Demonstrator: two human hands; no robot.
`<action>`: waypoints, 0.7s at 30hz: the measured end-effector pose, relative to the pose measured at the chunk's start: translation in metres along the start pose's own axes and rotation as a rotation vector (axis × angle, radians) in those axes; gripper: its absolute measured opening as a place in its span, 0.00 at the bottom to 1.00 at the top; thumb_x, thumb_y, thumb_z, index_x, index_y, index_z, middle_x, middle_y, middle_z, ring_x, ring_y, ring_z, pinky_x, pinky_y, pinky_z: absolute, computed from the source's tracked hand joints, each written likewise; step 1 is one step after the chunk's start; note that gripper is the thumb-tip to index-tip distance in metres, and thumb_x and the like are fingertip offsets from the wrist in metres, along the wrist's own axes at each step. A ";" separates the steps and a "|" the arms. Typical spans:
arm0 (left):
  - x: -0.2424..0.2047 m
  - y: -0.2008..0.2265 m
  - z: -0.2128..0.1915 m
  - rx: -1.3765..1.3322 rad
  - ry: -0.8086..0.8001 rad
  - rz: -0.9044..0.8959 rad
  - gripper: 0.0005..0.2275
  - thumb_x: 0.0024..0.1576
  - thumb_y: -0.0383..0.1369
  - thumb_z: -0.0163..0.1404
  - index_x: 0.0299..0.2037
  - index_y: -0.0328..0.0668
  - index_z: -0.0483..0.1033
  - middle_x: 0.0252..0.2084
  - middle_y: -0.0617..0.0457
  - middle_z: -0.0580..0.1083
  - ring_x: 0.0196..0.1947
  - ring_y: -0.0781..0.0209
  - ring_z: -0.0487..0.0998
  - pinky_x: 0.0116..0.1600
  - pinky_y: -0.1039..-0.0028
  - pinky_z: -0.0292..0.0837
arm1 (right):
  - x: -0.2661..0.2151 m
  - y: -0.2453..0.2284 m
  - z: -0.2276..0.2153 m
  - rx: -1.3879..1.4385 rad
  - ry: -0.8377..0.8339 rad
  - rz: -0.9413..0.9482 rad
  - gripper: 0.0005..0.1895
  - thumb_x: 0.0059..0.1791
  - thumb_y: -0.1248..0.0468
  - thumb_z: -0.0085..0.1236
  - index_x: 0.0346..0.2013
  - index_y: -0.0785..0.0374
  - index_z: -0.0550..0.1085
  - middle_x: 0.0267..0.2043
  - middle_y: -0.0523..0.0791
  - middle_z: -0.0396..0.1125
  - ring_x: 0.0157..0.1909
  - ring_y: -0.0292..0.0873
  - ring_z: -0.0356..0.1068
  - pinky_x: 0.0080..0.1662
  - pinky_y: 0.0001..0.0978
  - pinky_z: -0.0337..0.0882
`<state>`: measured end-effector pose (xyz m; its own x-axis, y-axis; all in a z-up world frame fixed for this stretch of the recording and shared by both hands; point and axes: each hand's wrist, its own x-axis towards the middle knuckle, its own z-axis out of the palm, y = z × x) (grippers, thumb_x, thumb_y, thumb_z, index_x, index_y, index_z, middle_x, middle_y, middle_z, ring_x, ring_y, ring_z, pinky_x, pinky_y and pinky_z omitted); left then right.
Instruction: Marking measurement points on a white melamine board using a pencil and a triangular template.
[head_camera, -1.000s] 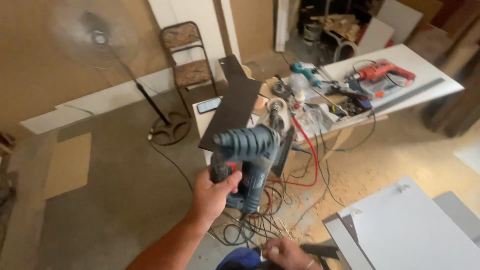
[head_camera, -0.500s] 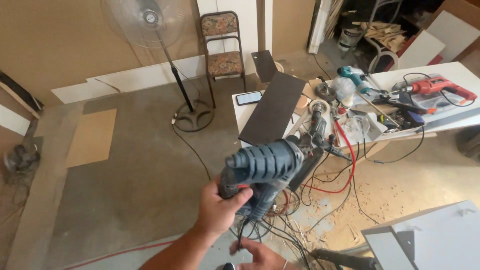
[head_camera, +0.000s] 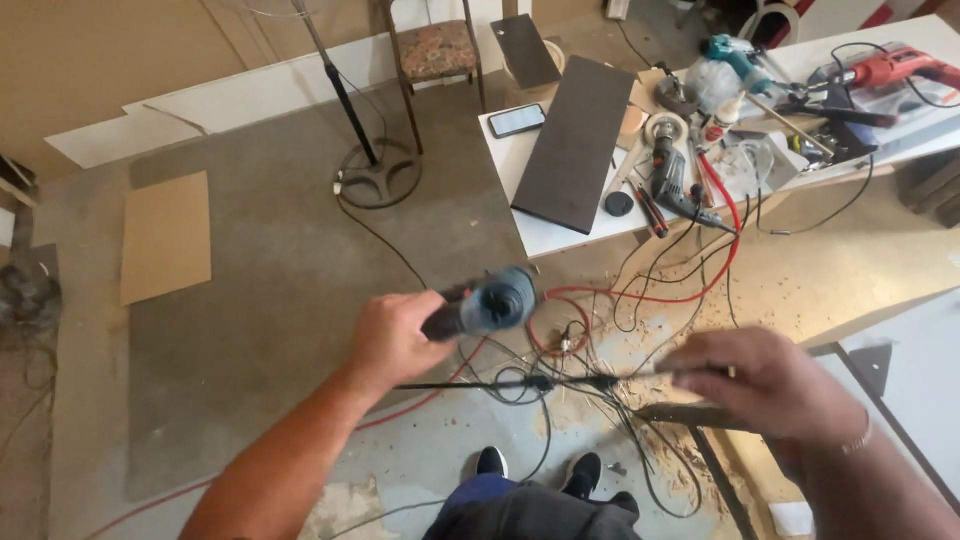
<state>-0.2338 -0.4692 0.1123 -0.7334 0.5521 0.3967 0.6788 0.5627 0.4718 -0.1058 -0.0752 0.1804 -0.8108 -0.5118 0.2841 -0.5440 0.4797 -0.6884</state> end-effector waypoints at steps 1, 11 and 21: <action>-0.009 0.011 0.007 -0.004 -0.002 0.006 0.10 0.48 0.37 0.62 0.26 0.47 0.73 0.22 0.54 0.76 0.20 0.56 0.77 0.24 0.62 0.70 | 0.022 0.005 -0.005 -0.004 0.004 0.005 0.09 0.49 0.63 0.59 0.41 0.60 0.81 0.30 0.39 0.81 0.22 0.26 0.78 0.21 0.08 0.80; -0.023 0.094 0.050 -1.191 0.313 -0.638 0.04 0.45 0.25 0.62 0.25 0.37 0.78 0.18 0.49 0.75 0.18 0.59 0.75 0.27 0.71 0.70 | 0.025 0.181 0.187 0.895 -0.161 0.263 0.15 0.47 0.65 0.65 0.49 0.64 0.79 0.49 0.51 0.74 0.50 0.50 0.73 0.53 0.37 0.72; 0.008 0.084 -0.006 -0.093 0.212 -0.811 0.10 0.46 0.41 0.61 0.28 0.47 0.79 0.23 0.55 0.75 0.27 0.63 0.73 0.37 0.70 0.69 | -0.031 0.070 0.126 0.496 -0.226 0.130 0.07 0.54 0.67 0.56 0.33 0.62 0.79 0.22 0.37 0.64 0.19 0.30 0.58 0.22 0.18 0.62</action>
<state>-0.1829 -0.4211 0.1599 -0.9901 -0.1336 0.0418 -0.0604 0.6769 0.7336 -0.0916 -0.1158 0.0396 -0.7682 -0.6370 0.0632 -0.2314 0.1843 -0.9553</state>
